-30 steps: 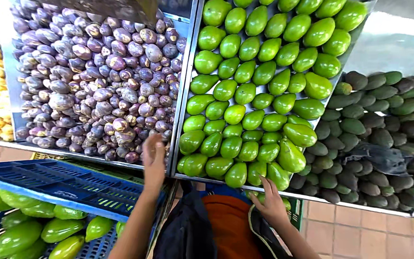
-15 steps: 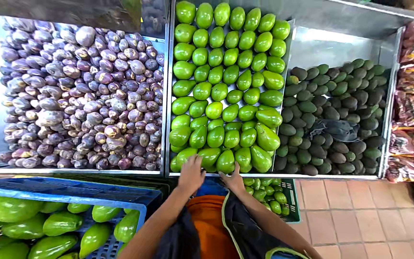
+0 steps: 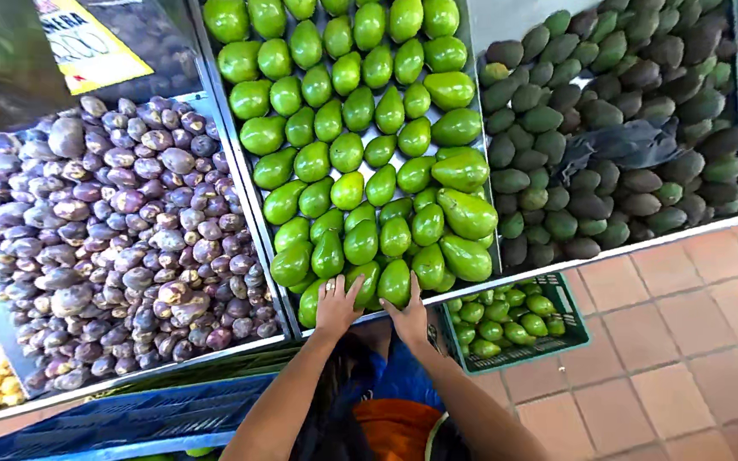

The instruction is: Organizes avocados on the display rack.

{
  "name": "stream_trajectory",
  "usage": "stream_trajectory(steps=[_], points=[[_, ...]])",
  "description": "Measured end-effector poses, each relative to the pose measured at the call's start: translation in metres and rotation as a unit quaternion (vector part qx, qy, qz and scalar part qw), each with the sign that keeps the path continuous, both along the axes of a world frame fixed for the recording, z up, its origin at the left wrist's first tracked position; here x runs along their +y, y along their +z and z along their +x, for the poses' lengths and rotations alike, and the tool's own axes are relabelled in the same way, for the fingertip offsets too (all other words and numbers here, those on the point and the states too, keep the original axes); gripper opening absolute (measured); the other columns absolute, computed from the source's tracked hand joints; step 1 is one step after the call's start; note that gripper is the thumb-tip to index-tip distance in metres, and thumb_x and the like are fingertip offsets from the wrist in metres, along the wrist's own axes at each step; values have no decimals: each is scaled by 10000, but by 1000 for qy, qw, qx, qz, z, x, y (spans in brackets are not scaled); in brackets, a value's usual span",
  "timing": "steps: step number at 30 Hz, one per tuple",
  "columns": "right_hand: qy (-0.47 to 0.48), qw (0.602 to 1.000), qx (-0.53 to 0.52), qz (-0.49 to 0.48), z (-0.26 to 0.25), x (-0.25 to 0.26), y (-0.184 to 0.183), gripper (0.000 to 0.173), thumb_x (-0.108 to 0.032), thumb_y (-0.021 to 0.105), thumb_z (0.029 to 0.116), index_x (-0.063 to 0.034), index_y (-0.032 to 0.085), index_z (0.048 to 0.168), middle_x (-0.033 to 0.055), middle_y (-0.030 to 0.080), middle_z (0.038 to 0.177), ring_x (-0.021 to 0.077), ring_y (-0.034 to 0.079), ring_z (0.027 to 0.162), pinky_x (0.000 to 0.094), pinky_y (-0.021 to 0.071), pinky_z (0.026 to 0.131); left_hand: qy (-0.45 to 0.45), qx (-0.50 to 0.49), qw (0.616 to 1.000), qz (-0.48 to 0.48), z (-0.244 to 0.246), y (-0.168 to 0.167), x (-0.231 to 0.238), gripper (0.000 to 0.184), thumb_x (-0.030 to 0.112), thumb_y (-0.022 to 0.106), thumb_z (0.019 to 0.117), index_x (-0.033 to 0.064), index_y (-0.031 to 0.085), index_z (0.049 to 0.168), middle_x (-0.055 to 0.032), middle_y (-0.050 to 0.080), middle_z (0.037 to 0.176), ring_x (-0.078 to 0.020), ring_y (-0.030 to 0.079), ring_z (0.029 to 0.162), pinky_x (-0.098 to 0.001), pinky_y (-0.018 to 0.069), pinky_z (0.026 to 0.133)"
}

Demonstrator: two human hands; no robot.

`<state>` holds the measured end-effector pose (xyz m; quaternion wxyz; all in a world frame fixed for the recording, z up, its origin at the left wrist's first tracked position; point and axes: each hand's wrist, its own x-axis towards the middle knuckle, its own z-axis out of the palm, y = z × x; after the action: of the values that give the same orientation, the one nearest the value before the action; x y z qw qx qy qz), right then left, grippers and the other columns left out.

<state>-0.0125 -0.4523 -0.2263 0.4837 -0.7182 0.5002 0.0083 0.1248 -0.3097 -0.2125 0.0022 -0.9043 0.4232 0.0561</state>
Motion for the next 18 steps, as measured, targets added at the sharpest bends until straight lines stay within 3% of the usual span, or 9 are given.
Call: stream_trajectory(steps=[3,6,10,15,18], points=[[-43,997,-56,33,-1,6,-6,1122,-489,867,792,-383,147,1646,216,611,1345,395,673,1082,615,561,875,-8,-74,996,-46,-3,-11,5,991,624,890,605,318,527,1475,-188,601,1324,-376,611,1160,-577,468,1000],[-104,990,-84,35,11,21,-8,1099,-453,846,830,-386,117,1649,211,546,1423,390,658,1116,611,565,885,11,-69,997,-40,-2,-11,1,1039,680,865,600,274,517,1491,-197,606,1298,-381,610,1147,-577,456,1018],[-107,990,-83,-47,15,37,-16,1056,-464,785,886,-275,100,1668,227,486,1467,384,590,1231,574,531,982,3,-42,999,-16,2,-8,0,1038,717,822,637,247,507,1508,-203,608,1300,-385,605,1167,-573,453,1033],[-13,993,56,-105,14,34,-4,1085,-638,683,896,-217,44,1665,278,526,1384,403,711,894,574,597,757,-14,-54,996,-73,5,-6,4,1018,693,840,606,247,535,1469,-186,619,1232,-383,617,1104,-569,485,978],[11,996,51,-71,12,23,-3,1129,-622,714,880,-226,3,1663,283,508,1409,413,709,923,582,595,800,-23,-54,995,-77,9,-4,4,1028,712,821,620,237,523,1481,-187,616,1221,-376,614,1103,-559,483,977]])
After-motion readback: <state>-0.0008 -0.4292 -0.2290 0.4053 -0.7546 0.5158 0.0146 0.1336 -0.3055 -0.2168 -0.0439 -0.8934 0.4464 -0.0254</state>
